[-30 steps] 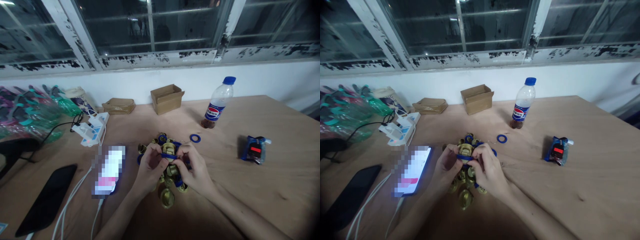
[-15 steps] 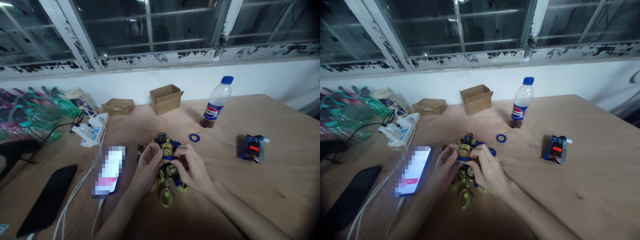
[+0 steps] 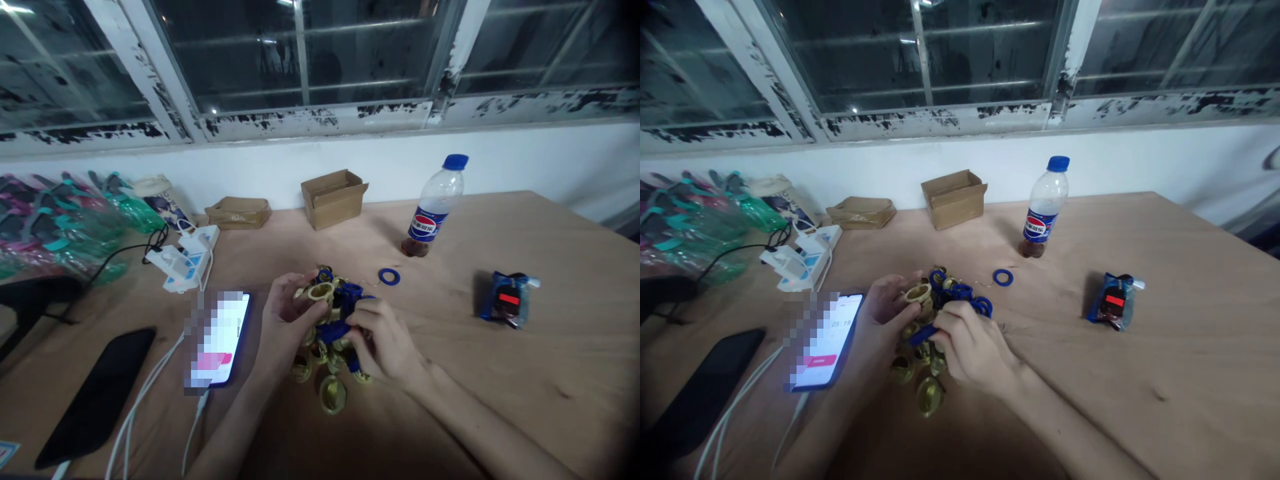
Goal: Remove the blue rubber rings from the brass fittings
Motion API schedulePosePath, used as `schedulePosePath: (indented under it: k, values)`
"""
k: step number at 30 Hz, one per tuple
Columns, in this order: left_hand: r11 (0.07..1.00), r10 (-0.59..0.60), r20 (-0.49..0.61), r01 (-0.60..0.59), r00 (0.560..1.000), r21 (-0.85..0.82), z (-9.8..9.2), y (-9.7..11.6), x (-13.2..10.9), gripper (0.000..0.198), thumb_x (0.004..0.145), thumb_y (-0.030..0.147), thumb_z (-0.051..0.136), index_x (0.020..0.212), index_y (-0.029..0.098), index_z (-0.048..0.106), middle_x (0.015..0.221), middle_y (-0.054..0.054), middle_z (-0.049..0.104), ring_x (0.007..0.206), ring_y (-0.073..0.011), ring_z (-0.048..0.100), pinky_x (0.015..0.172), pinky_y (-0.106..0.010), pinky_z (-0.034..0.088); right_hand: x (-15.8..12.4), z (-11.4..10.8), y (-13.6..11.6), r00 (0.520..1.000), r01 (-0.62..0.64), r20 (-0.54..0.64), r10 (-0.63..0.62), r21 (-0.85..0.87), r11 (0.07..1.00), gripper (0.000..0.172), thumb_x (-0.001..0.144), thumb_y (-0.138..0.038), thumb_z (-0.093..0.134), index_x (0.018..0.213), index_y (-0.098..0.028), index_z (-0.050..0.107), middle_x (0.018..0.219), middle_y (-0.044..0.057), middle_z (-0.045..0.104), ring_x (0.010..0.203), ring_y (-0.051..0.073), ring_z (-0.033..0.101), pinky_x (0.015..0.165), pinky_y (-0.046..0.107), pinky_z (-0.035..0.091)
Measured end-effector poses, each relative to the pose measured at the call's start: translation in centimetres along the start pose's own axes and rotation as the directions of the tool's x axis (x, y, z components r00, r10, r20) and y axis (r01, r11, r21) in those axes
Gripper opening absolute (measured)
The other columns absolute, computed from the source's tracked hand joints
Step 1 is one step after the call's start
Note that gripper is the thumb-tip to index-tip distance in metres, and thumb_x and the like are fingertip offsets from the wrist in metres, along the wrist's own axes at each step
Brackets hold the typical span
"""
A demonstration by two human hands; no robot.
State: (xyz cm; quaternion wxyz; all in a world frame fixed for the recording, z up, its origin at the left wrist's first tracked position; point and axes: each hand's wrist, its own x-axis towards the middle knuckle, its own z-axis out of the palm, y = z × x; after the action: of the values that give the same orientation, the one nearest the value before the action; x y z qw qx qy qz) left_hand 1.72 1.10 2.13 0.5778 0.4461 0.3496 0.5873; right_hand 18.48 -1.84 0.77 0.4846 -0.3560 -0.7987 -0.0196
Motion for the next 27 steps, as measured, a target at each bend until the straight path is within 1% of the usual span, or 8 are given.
schedulePosePath:
  k: [3, 6, 10, 12, 15, 19, 23, 27]
  values:
    - [0.985, 0.143, 0.023, -0.144, 0.989, 0.094, 0.0, -0.1, 0.1, 0.051, 0.065, 0.009, 0.078, 0.108, 0.023, 0.054, 0.126, -0.006, 0.060, 0.105, -0.0177, 0.063, 0.089, -0.030, 0.051, 0.7, -1.3, 1.0, 0.976, -0.086, -0.207, 0.074, -0.053, 0.995, 0.021, 0.084, -0.011, 0.055, 0.100, -0.022, 0.047, 0.092, 0.006, 0.053, 0.083, 0.019, 0.055, 0.067, 0.034, 0.050]
    - [0.938, 0.276, 0.014, -0.273, 0.961, 0.216, 0.1, -0.4, -0.1, 0.053, 0.064, 0.010, 0.079, 0.110, 0.022, 0.055, 0.126, -0.007, 0.058, 0.107, -0.0200, 0.063, 0.094, -0.035, 0.051, 1.3, -2.0, 2.2, 0.918, -0.233, -0.344, 0.197, -0.066, 0.970, 0.017, 0.085, -0.012, 0.055, 0.095, -0.023, 0.047, 0.087, 0.004, 0.048, 0.081, 0.019, 0.051, 0.064, 0.033, 0.047]
    - [0.781, 0.467, 0.075, -0.451, 0.881, 0.432, 0.0, -1.4, -0.5, 0.053, 0.068, 0.009, 0.076, 0.114, 0.022, 0.055, 0.118, -0.008, 0.061, 0.104, -0.0222, 0.065, 0.093, -0.040, 0.054, 1.5, -1.5, 3.3, 0.933, -0.359, -0.008, 0.360, -0.093, 0.929, 0.008, 0.090, -0.023, 0.054, 0.096, -0.021, 0.048, 0.091, 0.006, 0.051, 0.080, 0.019, 0.053, 0.069, 0.035, 0.047]
    - [0.617, 0.601, 0.169, -0.588, 0.781, 0.523, -0.2, -1.8, -0.7, 0.053, 0.068, 0.007, 0.075, 0.115, 0.022, 0.056, 0.114, -0.008, 0.063, 0.105, -0.0235, 0.064, 0.093, -0.041, 0.054, 1.5, -1.1, 3.2, 0.915, -0.381, 0.127, 0.384, -0.048, 0.923, 0.010, 0.090, -0.026, 0.054, 0.096, -0.020, 0.049, 0.095, 0.007, 0.053, 0.084, 0.019, 0.054, 0.075, 0.036, 0.047]
    - [0.445, 0.652, 0.285, -0.659, 0.703, 0.607, -0.6, -2.3, -0.8, 0.052, 0.070, 0.006, 0.073, 0.118, 0.022, 0.056, 0.110, -0.008, 0.066, 0.102, -0.0225, 0.065, 0.091, -0.041, 0.056, 1.8, -1.0, 2.4, 0.918, -0.389, 0.121, 0.378, 0.096, 0.916, 0.004, 0.091, -0.022, 0.052, 0.093, -0.019, 0.051, 0.090, 0.005, 0.054, 0.079, 0.016, 0.054, 0.073, 0.032, 0.046]
    - [0.381, 0.629, 0.357, -0.674, 0.690, 0.632, -0.7, -2.6, -0.9, 0.051, 0.075, 0.007, 0.069, 0.121, 0.021, 0.053, 0.112, -0.009, 0.067, 0.101, -0.0216, 0.066, 0.088, -0.041, 0.058, 2.2, -1.5, 1.1, 0.948, -0.310, 0.155, 0.279, 0.235, 0.921, 0.008, 0.088, -0.014, 0.050, 0.091, -0.019, 0.055, 0.088, 0.003, 0.054, 0.074, 0.014, 0.052, 0.067, 0.028, 0.045]
    - [0.322, 0.638, 0.403, -0.702, 0.656, 0.635, -0.6, -2.5, -0.9, 0.049, 0.077, 0.007, 0.066, 0.122, 0.020, 0.053, 0.111, -0.010, 0.068, 0.103, -0.0220, 0.066, 0.089, -0.042, 0.058, 1.9, -1.2, 0.8, 0.958, -0.273, 0.156, 0.241, 0.234, 0.933, 0.011, 0.086, -0.011, 0.050, 0.091, -0.019, 0.056, 0.089, 0.003, 0.054, 0.078, 0.014, 0.053, 0.068, 0.027, 0.045]
    - [0.257, 0.618, 0.479, -0.736, 0.623, 0.626, -0.6, -2.5, -1.1, 0.049, 0.079, 0.005, 0.064, 0.125, 0.019, 0.051, 0.111, -0.011, 0.067, 0.105, -0.0204, 0.066, 0.087, -0.036, 0.060, 1.3, -0.5, 0.7, 0.941, -0.338, 0.071, 0.331, 0.149, 0.929, 0.010, 0.085, -0.016, 0.056, 0.080, -0.020, 0.049, 0.074, -0.002, 0.050, 0.064, 0.010, 0.047, 0.059, 0.024, 0.040]
